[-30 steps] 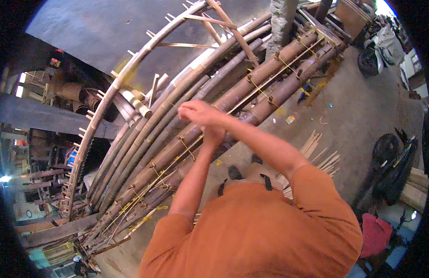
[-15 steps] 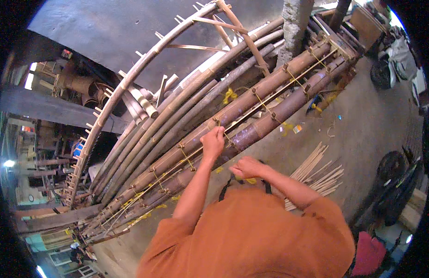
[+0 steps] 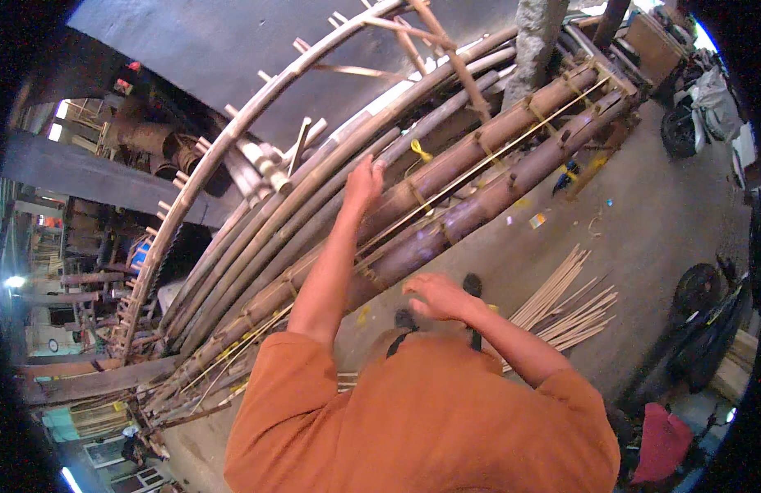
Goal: The person squats on the floor and gathers thin bamboo strips, aligning them into a bundle. The person then stands and ties the bundle with yellow string before placing it on a bamboo rack.
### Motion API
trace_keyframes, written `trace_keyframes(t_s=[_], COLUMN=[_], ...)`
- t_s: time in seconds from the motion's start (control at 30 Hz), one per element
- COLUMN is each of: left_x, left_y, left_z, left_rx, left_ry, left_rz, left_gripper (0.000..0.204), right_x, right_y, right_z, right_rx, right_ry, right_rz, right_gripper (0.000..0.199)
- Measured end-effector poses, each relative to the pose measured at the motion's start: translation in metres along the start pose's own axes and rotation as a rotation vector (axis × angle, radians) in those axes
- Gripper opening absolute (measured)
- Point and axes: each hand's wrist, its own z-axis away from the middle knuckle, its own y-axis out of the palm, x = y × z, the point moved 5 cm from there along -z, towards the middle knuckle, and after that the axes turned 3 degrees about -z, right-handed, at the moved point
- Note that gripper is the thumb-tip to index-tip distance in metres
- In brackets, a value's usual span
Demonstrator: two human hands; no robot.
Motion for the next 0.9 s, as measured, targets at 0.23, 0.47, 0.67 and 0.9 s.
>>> trace_keyframes(t_s=[0.23, 0.47, 0.67, 0.9], left_x=[0.038, 0.051, 0.052, 0.076], left_y=[-0.074, -0.056, -0.066, -0.067], left_z=[0.175, 0.184, 0.169, 0.17], left_rx=[0.579, 0.369, 0.363, 0.411], left_ry=[-0.176, -0.016, -0.01, -0.132], left_rz=[-0.171, -0.121, 0.113, 0.136], left_gripper=[0.027, 0.028, 0.029, 0.032], right_x=[0.031, 0.132, 0.057, 0.092], right_y=[0.046, -0.02, -0.031, 0.046], right_z=[-0.06, -0.221, -0.219, -0.053], right_rx=[-0.806, -0.363, -0.217, 0.384], right_ry=[0.298, -0.028, 0.19, 0.021], right_rz=[-1.648, -0.252, -0.226, -0.138], right_gripper=[0.012, 0.044, 0.053, 0.043])
